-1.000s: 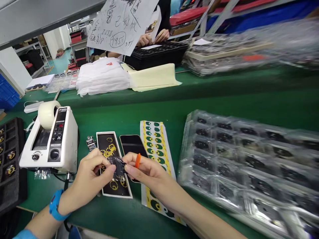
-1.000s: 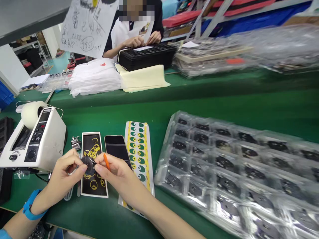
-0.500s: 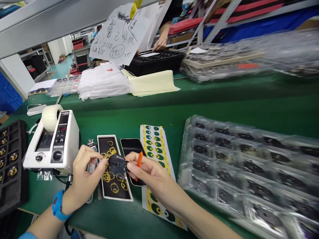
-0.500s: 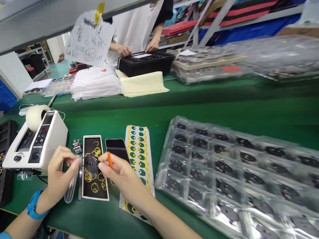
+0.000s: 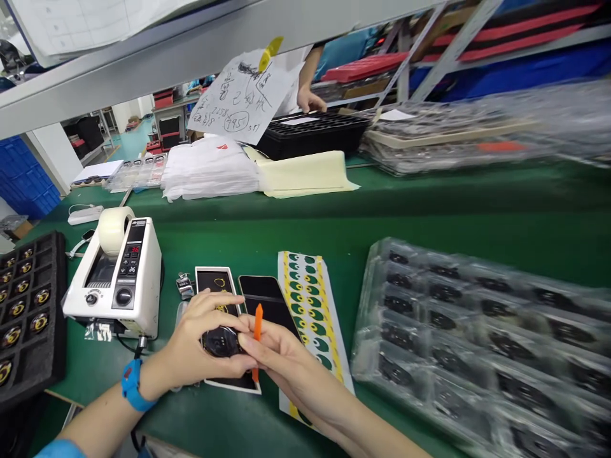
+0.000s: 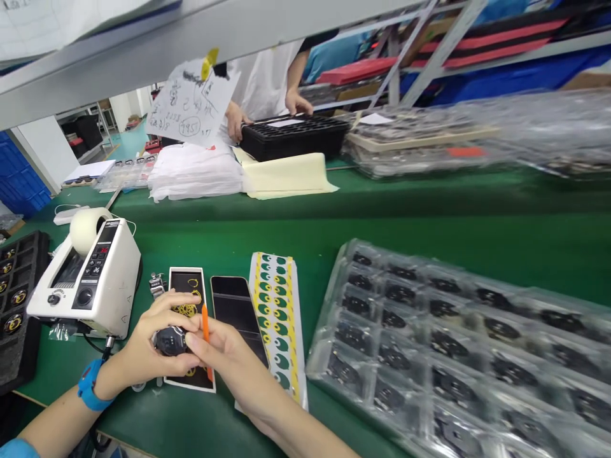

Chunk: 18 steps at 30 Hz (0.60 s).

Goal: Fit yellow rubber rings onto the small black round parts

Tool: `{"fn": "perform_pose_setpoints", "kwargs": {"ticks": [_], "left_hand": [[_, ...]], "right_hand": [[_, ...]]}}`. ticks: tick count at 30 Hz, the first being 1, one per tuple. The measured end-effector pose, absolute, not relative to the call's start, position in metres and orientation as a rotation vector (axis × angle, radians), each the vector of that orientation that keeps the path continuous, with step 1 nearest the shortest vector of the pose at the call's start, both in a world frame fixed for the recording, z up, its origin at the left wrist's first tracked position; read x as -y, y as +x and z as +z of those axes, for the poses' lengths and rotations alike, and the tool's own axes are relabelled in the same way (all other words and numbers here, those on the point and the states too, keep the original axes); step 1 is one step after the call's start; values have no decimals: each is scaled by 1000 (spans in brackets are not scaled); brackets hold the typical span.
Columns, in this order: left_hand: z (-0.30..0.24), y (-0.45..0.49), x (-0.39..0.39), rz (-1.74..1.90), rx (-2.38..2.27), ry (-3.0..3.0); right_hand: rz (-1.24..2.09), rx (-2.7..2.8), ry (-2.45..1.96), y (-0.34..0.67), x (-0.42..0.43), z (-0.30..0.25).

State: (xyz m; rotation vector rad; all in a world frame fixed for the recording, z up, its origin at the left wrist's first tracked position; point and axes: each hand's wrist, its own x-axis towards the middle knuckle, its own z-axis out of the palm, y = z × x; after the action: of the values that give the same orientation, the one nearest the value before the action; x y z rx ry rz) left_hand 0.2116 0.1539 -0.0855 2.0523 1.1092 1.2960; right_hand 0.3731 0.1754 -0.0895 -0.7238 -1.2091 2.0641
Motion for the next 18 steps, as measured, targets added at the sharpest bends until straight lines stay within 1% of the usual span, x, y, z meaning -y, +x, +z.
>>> {"fn": "perform_pose_setpoints", "kwargs": {"ticks": [4, 8, 12, 15, 18], "left_hand": [[-87, 212, -154, 1267, -1110, 2049], [-84, 210, -155, 1174, -1099, 1961], [-78, 203, -144, 1095, -1235, 1950], [-75, 192, -112, 1174, -1383, 2198], [-77, 178, -66, 1241, -1516, 2383]], "right_hand": [[2022, 1163, -769, 370, -178, -97], [2095, 1162, -725, 370, -178, -98], [2055, 1204, -783, 378, -183, -99], [1826, 1510, -945, 395, -213, -110], [1372, 1911, -1005, 409, -276, -131]]}}
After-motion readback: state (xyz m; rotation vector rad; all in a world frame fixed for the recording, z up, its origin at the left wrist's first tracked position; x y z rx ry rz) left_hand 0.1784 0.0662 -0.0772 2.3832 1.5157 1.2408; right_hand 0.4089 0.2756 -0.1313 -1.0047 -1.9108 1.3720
